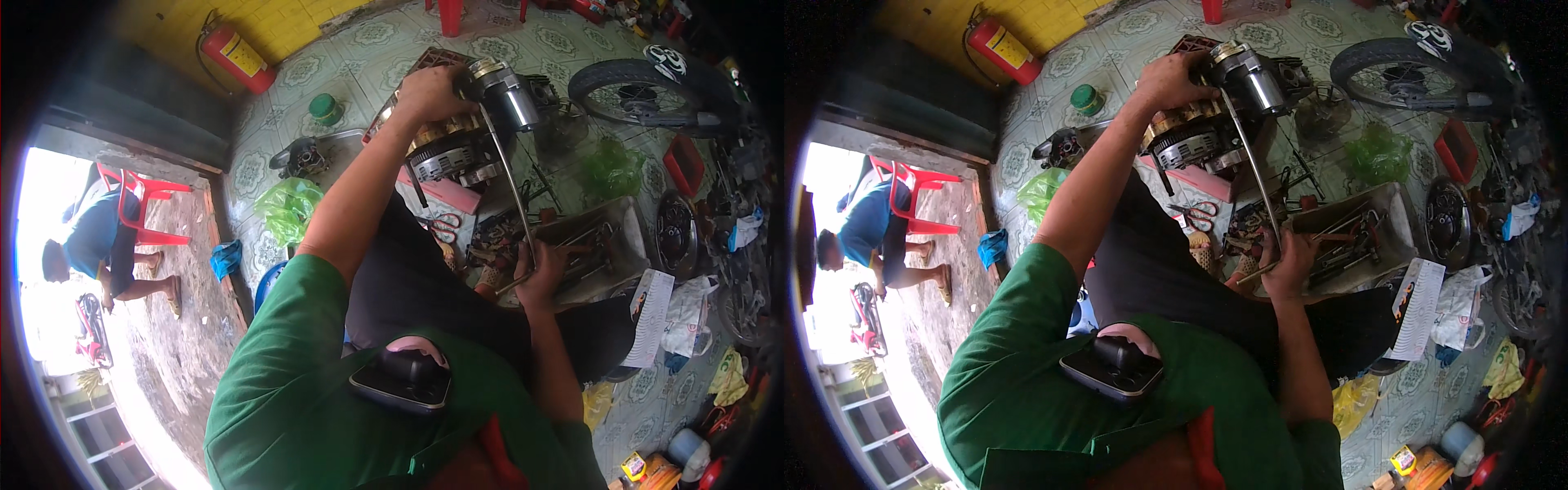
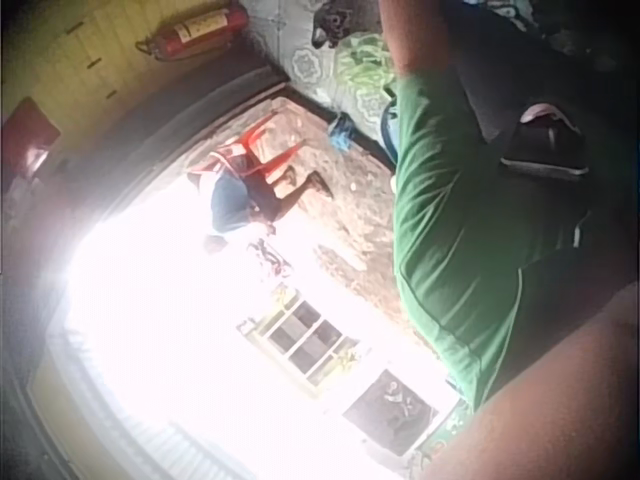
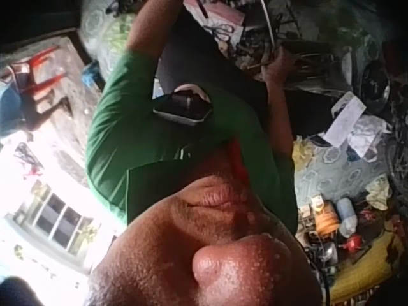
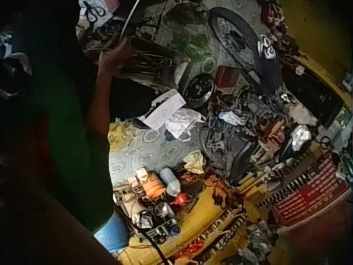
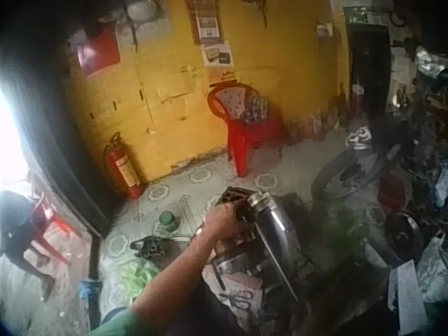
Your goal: Repairing a motorcycle engine by assembling or disassembling parts using a T-wrench.
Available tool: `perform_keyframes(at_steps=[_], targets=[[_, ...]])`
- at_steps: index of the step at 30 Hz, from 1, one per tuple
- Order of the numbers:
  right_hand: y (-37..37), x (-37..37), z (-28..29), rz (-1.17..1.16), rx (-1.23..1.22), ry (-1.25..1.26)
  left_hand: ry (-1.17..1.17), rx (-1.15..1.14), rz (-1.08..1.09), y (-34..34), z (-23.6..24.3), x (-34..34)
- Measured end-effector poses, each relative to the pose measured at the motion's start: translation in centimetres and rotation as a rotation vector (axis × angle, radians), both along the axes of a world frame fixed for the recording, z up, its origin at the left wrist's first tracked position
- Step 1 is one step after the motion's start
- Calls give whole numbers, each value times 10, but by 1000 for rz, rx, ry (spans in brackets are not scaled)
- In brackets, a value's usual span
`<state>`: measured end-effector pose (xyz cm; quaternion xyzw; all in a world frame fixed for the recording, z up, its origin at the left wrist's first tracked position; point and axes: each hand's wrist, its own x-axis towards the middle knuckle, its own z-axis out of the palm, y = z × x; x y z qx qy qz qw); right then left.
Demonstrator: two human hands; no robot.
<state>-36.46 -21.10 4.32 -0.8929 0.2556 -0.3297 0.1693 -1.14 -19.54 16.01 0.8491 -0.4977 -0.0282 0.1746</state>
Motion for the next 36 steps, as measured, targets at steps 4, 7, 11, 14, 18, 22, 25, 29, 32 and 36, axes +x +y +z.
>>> perform_keyframes(at_steps=[4, 7, 11, 14, 18, 22, 25, 29, 32, 36], targets=[[-3, -3, -9, 61, 39, -22, 3, 21, 7, 1, 4, -1], [-2, -4, -18, 48, 355, -113, -2, 27, 22, 0, 3, -1], [1, -2, -26, 51, 681, -215, -3, 31, 22, -1, 1, -1], [0, -1, -22, 85, 671, -167, -10, 19, 18, -1, 3, -1], [-1, -11, -1, -25, 180, 85, 57, 38, -12, 2, 6, -3], [2, -32, 21, -53, -21, -93, -106, -258, -76, -4, 1, -12], [-2, -37, 29, -73, 345, -198, -16, -291, -73, -20, -2, -20], [-12, -31, 28, -45, 390, -189, 72, -330, -40, -37, 1, -27], [-17, -26, 23, -45, 347, -189, 90, -302, 25, -37, 4, -31], [-25, -26, 16, -89, 219, -16, 181, -293, 78, -34, 6, -34]])
